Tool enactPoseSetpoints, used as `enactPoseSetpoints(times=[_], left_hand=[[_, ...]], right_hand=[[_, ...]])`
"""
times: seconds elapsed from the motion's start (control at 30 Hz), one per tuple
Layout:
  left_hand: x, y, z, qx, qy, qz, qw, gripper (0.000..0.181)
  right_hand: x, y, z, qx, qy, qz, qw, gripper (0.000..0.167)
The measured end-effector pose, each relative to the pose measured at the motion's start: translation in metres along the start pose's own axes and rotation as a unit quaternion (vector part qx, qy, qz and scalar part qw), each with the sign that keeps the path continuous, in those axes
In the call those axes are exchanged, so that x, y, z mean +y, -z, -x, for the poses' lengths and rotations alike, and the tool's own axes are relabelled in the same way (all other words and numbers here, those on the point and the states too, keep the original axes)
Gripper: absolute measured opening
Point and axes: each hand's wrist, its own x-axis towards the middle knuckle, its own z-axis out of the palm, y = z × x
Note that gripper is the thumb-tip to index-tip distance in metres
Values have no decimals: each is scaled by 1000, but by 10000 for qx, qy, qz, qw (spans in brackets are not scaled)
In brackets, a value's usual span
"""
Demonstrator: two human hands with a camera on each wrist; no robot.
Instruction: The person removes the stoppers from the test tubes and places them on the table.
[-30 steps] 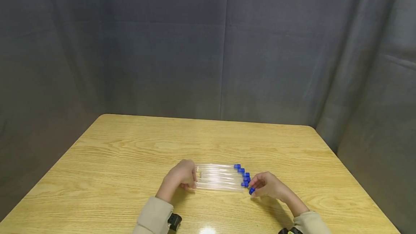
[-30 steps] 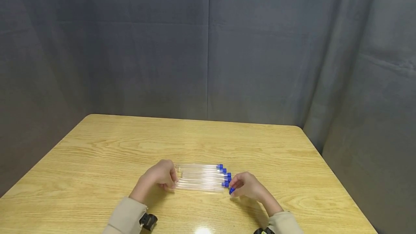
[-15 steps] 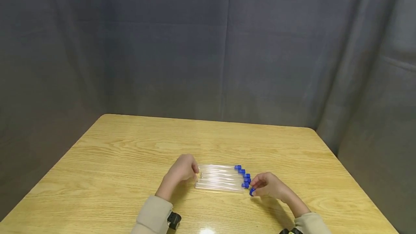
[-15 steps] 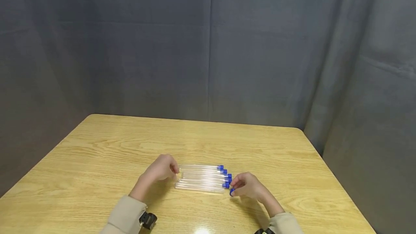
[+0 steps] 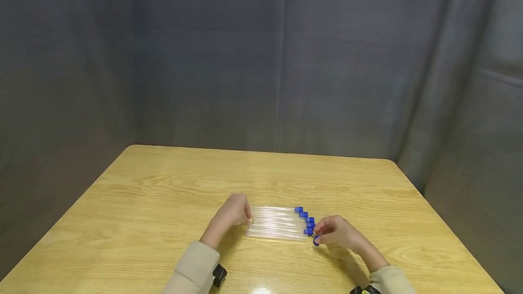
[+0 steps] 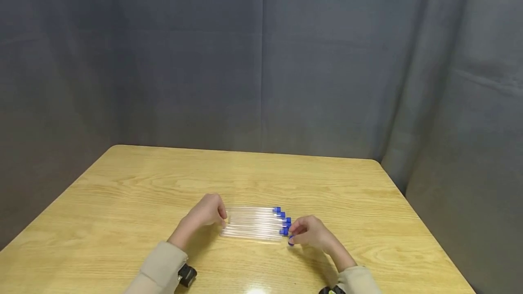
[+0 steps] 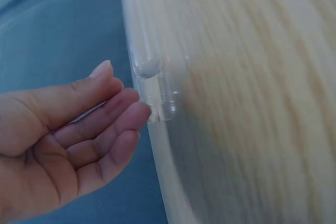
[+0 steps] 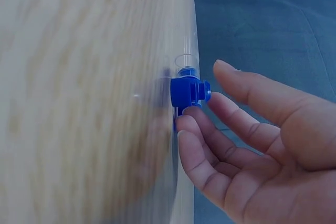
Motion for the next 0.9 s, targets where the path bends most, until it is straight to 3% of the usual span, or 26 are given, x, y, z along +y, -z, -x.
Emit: enactPoseSetpoints(times=[0.43, 0.9], left_hand=[[1, -2, -1, -134, -56, -386, 9992, 18], [-3, -4, -3, -374, 237, -315, 9985, 19]], right_hand=[[3, 0, -1, 56, -9, -21, 10000, 23], [3, 0, -1, -4, -59, -1, 10000, 23]])
